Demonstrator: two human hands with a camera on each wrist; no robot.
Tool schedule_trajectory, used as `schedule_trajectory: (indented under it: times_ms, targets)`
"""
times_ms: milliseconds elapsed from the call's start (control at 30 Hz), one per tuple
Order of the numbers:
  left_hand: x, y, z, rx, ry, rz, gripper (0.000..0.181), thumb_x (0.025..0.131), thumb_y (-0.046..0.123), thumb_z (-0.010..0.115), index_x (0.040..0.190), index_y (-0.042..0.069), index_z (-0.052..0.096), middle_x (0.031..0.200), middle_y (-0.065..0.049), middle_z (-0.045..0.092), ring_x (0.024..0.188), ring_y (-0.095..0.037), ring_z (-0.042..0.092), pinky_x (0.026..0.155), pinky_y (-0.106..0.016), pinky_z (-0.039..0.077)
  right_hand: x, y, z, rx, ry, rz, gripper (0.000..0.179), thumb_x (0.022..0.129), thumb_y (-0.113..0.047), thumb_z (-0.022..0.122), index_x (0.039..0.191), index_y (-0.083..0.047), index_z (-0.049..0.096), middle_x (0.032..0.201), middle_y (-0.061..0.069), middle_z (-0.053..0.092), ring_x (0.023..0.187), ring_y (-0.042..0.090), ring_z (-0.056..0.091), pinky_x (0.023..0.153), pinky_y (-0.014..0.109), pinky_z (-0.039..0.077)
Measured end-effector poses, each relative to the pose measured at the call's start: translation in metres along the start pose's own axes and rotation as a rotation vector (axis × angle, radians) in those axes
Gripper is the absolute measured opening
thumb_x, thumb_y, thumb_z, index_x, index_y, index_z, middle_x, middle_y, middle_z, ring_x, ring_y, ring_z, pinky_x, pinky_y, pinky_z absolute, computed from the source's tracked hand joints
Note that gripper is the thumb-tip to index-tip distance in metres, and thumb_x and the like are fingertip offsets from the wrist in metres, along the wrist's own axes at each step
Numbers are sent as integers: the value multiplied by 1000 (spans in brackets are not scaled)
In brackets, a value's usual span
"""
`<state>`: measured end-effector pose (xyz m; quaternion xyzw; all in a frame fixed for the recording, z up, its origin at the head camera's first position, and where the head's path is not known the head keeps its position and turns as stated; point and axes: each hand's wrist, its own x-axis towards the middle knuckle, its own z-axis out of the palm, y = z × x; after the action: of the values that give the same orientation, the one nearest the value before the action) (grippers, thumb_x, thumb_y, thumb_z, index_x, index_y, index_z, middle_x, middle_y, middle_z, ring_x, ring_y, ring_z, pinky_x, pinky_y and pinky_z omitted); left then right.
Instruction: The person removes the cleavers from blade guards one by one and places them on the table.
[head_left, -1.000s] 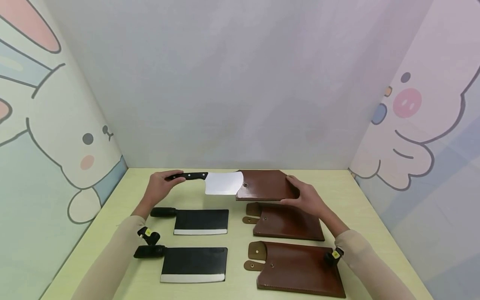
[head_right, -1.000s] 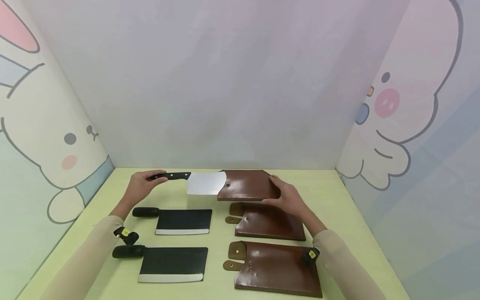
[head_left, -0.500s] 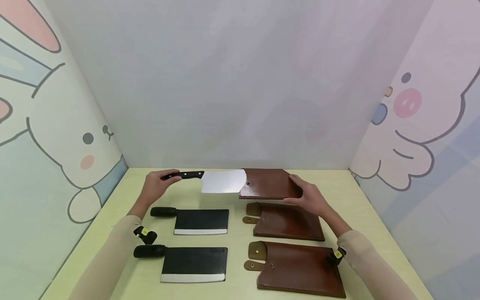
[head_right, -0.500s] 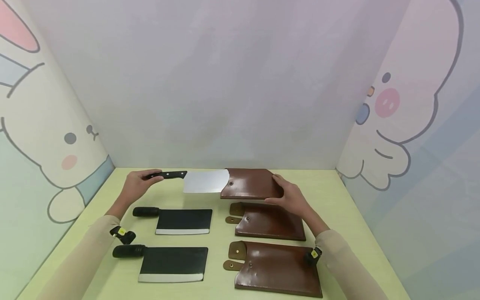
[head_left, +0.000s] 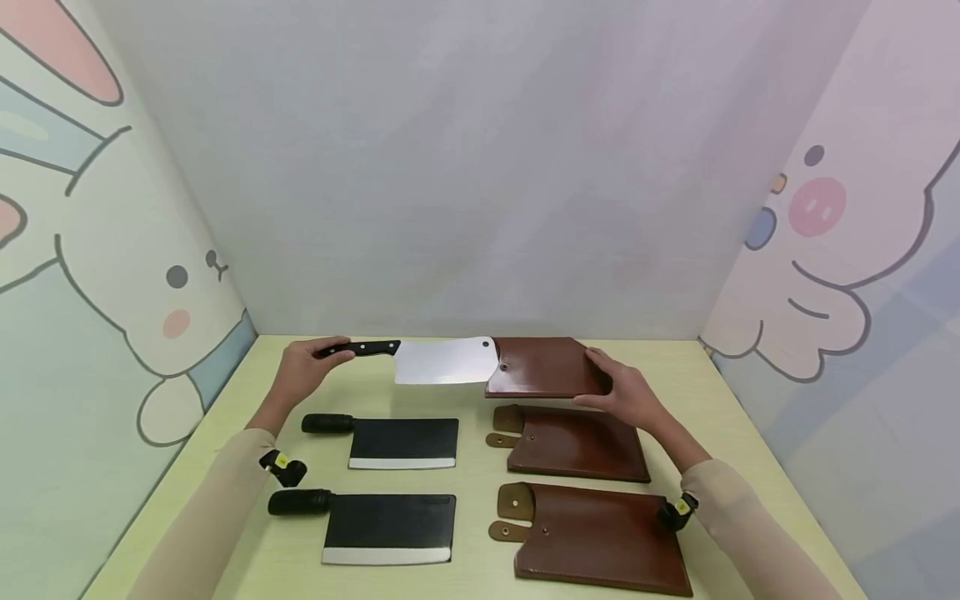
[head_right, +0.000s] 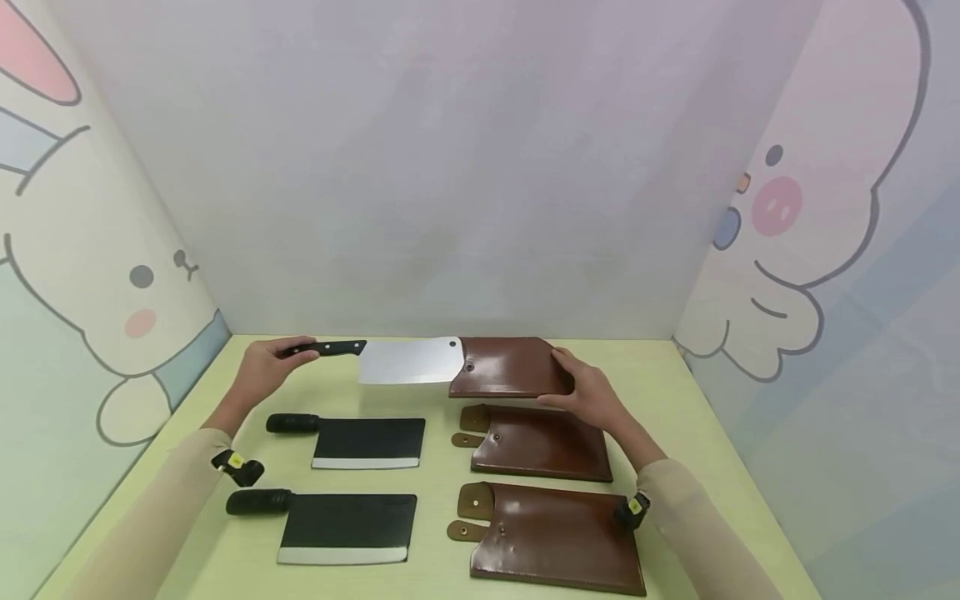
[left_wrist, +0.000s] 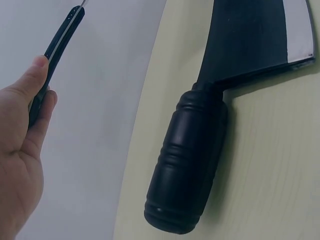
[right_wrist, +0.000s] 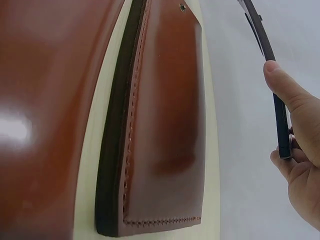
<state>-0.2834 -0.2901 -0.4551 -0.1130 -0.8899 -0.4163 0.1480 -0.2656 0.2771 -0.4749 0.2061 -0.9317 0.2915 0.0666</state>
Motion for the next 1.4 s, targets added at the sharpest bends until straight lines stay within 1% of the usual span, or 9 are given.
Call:
schedule_trajectory:
  times_ms: [133,200,300,400,467,700,900,1000,1400]
  targets:
    - [0,-4,-3,11,1,-13,43,94,34,75,127,5,73,119,-18,73,90,17,56,70,-13,51,0,3,-3,-6,-8,1,104,79,-49,86,158,-3,37,159,25,38,144,45,39,108,61,41]
    - [0,-7,-5,21,2,-16,43,94,34,75,127,5,73,120,-18,73,92,14,57,71,-13,50,-1,4,-4,-5,-15,9,105,79,-50,86,158,-3,36,159,25,37,144,45,39,108,61,41]
    - [0,-10,-7,36,2,-15,43,95,33,75,127,4,72,120,-18,73,99,-6,66,71,-12,50,-1,6,-6,-5,-21,18,106,79,-53,85,158,-3,36,160,24,37,144,45,39,108,61,41]
    - [-1,-14,-11,51,0,-13,44,95,33,75,127,3,72,119,-20,73,103,-28,69,70,-14,50,-2,10,-9,-6,-23,15,106,79,-54,84,158,-2,36,160,24,37,143,46,40,108,61,42]
    - [-2,-16,-12,59,-5,-14,44,96,33,74,127,2,72,119,-21,72,103,-35,69,69,-16,50,-2,14,-10,-5,-19,14,105,80,-54,84,158,-2,36,160,24,37,143,46,40,107,61,42]
    - [-3,-29,-17,98,-22,-32,42,96,31,74,125,2,72,117,-22,73,101,-34,69,69,-18,50,1,27,-10,-9,-17,18,104,80,-52,85,157,-1,36,158,26,38,141,48,41,107,62,42]
    - [-3,-35,-19,101,-42,-44,41,96,30,74,124,0,72,116,-22,73,95,-27,67,67,-20,50,3,38,-8,-10,-23,20,101,81,-44,86,156,1,37,158,28,38,141,49,41,107,62,42]
    - [-4,-37,-20,98,-58,-53,42,96,31,73,125,0,72,116,-23,72,93,-24,65,66,-22,50,4,44,-7,-12,-29,18,100,82,-45,86,156,2,37,157,29,38,141,50,40,107,63,41]
    - [-4,-44,-21,110,-93,-70,42,97,29,73,125,-3,71,119,-24,71,104,-36,67,72,-20,51,9,57,-2,-25,-81,58,98,83,-45,85,156,1,38,158,27,38,142,48,40,109,62,40]
